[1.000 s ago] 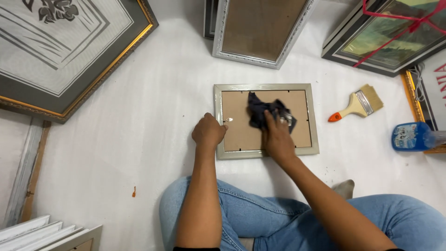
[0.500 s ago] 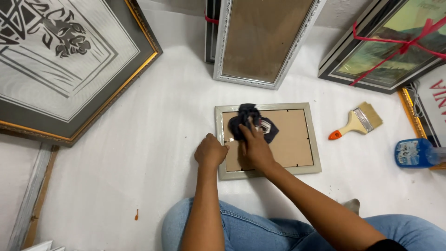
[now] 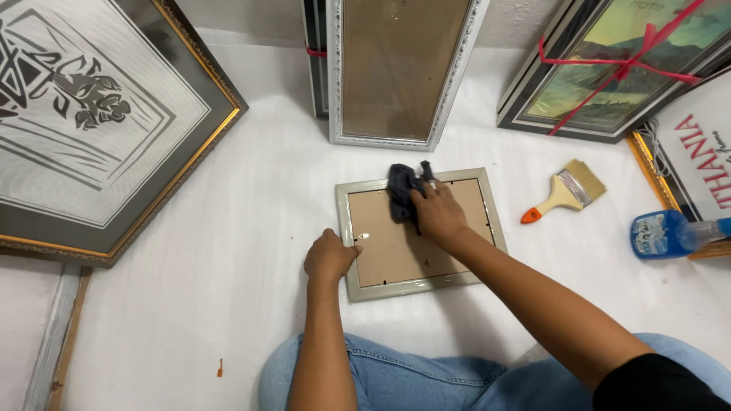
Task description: Cleaning and dusting the backs of several picture frames using a cloth and a paintbrush
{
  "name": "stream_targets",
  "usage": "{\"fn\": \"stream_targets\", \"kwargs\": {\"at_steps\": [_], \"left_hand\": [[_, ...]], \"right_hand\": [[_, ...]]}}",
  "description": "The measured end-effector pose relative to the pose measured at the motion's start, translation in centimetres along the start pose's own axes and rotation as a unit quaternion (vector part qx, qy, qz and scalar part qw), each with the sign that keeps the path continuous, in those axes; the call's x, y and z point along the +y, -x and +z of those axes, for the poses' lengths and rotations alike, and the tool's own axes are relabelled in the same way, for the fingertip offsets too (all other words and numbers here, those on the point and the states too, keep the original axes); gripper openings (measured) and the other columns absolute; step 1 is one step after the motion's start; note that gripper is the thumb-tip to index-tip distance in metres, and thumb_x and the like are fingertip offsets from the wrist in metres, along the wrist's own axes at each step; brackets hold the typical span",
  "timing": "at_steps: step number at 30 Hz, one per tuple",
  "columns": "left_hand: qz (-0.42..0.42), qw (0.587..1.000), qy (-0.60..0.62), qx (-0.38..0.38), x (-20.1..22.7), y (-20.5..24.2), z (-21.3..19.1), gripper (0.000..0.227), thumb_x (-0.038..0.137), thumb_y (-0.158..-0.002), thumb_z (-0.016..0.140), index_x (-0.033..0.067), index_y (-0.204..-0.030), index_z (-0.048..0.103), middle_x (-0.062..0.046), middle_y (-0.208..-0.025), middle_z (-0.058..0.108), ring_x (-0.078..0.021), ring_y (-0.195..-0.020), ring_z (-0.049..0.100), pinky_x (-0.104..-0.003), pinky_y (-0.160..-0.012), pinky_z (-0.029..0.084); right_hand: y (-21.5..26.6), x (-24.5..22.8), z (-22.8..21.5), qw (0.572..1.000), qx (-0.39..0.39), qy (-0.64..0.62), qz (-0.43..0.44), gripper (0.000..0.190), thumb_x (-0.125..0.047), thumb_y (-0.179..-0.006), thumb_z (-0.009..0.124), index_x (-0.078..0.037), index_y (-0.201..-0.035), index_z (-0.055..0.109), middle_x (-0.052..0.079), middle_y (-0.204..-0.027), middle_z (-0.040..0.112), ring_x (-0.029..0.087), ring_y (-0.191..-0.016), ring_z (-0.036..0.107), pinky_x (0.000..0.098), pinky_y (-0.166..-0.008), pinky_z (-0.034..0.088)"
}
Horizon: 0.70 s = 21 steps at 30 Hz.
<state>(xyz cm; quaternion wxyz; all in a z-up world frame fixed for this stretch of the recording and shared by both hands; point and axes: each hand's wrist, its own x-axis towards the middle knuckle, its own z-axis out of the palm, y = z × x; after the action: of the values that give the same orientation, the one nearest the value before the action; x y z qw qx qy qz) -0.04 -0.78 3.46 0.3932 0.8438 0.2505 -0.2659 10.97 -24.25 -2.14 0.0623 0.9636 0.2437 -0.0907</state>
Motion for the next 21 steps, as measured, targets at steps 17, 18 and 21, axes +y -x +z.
{"fn": "stream_targets", "kwargs": {"at_steps": [17,18,21], "left_hand": [[-0.003,0.997,-0.068,0.040,-0.9,-0.8,0.5,0.040,0.042,-0.083,0.075,0.0024,-0.088,0.076,-0.015,-0.084,0.074,-0.0346,-0.086,0.069,-0.042,-0.073,0.054],[0.013,0.999,-0.021,0.041,-0.7,-0.4,0.2,0.043,0.039,-0.082,0.074,-0.0013,-0.098,0.078,-0.024,-0.100,0.076,-0.0475,-0.109,0.069,-0.049,-0.083,0.054],[0.002,0.997,-0.007,0.077,-2.6,-2.5,1.1,0.050,0.048,-0.079,0.076,0.0057,-0.106,0.079,-0.017,-0.101,0.077,-0.0403,-0.109,0.071,-0.044,-0.079,0.057]], "right_hand": [[13.0,16.2,-4.9,0.925,-0.229,-0.132,0.272,0.075,-0.011,-0.081,0.063,-0.024,-0.153,0.048,0.029,-0.168,0.013,0.058,-0.146,0.026,0.0770,-0.108,0.032],[12.2,15.4,-4.9,0.938,-0.193,-0.185,0.223,0.067,-0.014,-0.086,0.060,-0.013,-0.152,0.053,0.036,-0.162,0.029,0.060,-0.139,0.043,0.0684,-0.107,0.044],[10.6,13.1,-3.4,0.906,-0.132,-0.339,0.216,0.060,-0.019,-0.091,0.056,-0.001,-0.149,0.053,0.035,-0.142,0.057,0.049,-0.127,0.060,0.0577,-0.105,0.049]]}}
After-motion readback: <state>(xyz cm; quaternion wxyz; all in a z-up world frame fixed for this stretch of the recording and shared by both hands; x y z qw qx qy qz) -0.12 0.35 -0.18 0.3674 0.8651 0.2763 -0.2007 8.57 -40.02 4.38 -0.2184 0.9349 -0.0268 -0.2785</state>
